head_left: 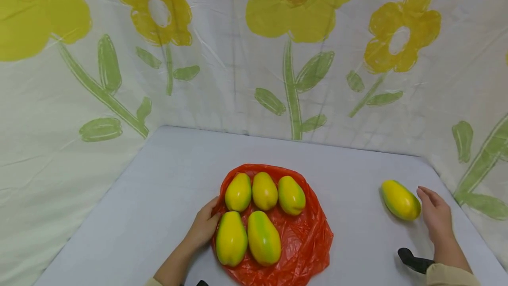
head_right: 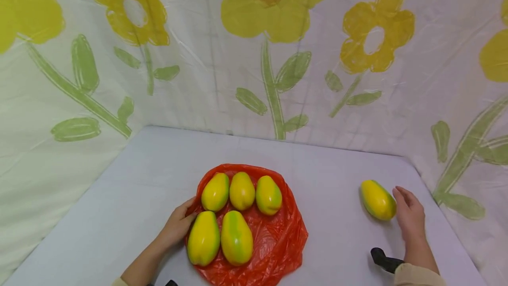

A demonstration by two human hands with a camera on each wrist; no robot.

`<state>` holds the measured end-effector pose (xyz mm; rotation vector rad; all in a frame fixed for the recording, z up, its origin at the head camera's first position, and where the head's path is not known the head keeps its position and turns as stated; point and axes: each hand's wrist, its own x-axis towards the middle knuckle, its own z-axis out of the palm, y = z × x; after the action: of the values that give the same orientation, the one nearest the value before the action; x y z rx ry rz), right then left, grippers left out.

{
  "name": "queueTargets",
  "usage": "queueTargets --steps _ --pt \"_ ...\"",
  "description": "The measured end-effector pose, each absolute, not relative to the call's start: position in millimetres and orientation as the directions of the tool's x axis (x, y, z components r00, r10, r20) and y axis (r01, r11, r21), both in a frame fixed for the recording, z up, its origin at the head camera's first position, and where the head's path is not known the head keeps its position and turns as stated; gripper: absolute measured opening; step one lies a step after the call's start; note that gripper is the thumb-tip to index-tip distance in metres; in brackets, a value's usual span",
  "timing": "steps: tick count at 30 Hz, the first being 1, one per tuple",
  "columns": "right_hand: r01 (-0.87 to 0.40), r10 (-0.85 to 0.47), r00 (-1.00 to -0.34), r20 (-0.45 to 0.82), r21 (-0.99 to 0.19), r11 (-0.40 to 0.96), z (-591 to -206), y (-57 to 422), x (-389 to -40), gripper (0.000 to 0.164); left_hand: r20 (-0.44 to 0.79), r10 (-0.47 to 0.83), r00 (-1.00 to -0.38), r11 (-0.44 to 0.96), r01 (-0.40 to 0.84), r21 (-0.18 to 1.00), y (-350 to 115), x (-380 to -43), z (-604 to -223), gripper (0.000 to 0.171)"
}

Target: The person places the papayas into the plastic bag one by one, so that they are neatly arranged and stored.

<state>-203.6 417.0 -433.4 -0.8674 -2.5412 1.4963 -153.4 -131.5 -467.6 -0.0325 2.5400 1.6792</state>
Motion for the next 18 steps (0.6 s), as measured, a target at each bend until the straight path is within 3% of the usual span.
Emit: queueTargets --steps 10,18 --pt "0.464 0.425 -0.843 -0.329 -0.845 0.266 -440.4 416.7 -207.2 0.074 -0.077 0.04 -0.996 0.386 -0.056 0.921 -131.2 -152.7 -466.4 0.047" --pt "0.356 0.269 -0.924 -0.273 -0.868 0.345 -443.3 412.5 -203.9 0.062 -0.072 0.04 -0.997 0.387 -0.051 0.92 -131.8 -152.8 -467.5 0.047"
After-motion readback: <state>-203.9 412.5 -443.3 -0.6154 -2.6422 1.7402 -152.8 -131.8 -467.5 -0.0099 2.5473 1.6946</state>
